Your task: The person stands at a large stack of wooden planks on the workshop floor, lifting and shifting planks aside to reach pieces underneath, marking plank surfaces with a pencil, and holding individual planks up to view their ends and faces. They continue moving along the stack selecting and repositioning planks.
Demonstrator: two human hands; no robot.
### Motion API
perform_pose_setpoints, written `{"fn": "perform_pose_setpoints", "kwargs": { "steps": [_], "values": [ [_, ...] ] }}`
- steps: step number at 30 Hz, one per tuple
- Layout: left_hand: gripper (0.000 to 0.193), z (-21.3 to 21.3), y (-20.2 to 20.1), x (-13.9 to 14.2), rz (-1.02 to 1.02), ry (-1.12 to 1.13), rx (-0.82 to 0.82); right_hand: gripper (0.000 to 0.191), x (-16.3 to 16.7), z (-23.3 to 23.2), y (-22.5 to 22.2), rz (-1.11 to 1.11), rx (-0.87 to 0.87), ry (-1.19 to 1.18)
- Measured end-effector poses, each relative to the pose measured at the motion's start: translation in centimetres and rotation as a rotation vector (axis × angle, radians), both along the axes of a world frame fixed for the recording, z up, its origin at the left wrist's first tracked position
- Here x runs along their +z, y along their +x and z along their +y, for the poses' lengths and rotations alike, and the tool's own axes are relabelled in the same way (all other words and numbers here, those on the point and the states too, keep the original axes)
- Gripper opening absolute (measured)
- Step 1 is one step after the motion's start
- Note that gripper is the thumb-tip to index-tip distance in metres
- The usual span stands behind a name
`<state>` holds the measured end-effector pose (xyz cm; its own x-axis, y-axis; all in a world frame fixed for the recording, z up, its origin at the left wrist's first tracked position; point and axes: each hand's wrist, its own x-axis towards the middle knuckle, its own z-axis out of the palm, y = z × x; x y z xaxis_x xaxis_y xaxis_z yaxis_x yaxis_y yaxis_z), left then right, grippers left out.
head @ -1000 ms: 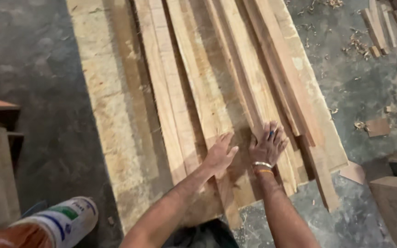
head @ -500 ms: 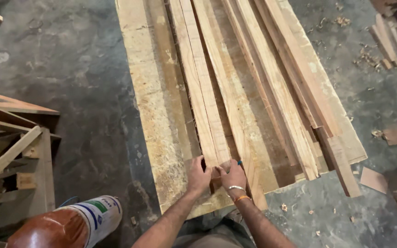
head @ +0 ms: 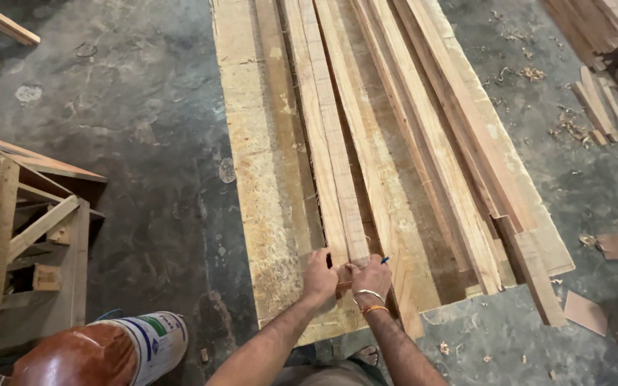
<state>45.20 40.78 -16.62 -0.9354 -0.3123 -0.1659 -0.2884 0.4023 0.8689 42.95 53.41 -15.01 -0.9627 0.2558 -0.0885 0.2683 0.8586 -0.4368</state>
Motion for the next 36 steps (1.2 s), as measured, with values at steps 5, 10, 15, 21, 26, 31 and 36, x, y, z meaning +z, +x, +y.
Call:
{"fn": "perform_pose_setpoints", "kwargs": {
  "steps": [5,10,15,21,26,31,36],
  "values": [
    [0.045,-0.6,0.1,-0.1,0.015,0.036,-0.038,0.057,1.0,1.9,-1.7,-0.266,0.03,-0.181],
    [0.034,-1.5,-0.6,0.2,-0.11,0.006,-0.089,0.043,4.3,3.0,-2.0,-0.331,0.021,-0.825],
    [0.049,-1.9,-3.2,7.0,-0.101,0.551,-0.056,0.027,15.6,1.0,-1.4,-0.202,0.038,-1.664],
    [0.062,-5.6,-7.6,23.5,0.292,1.431,-0.341,0.032,29.6,-3.0,-1.0,0.008,0.591,-1.894],
    [0.063,-8.9,-8.4,32.4,0.415,1.445,-0.284,0.031,35.5,-6.2,-2.0,0.015,0.781,-1.918],
    [0.053,-10.8,-9.6,34.6,0.52,1.541,-0.351,0.032,37.4,-7.9,-1.7,0.064,0.786,-1.869],
    [0.047,-11.9,-9.8,34.5,0.43,1.653,-0.349,0.027,37.6,-8.8,-1.3,0.11,0.839,-1.831]
  ]
}}
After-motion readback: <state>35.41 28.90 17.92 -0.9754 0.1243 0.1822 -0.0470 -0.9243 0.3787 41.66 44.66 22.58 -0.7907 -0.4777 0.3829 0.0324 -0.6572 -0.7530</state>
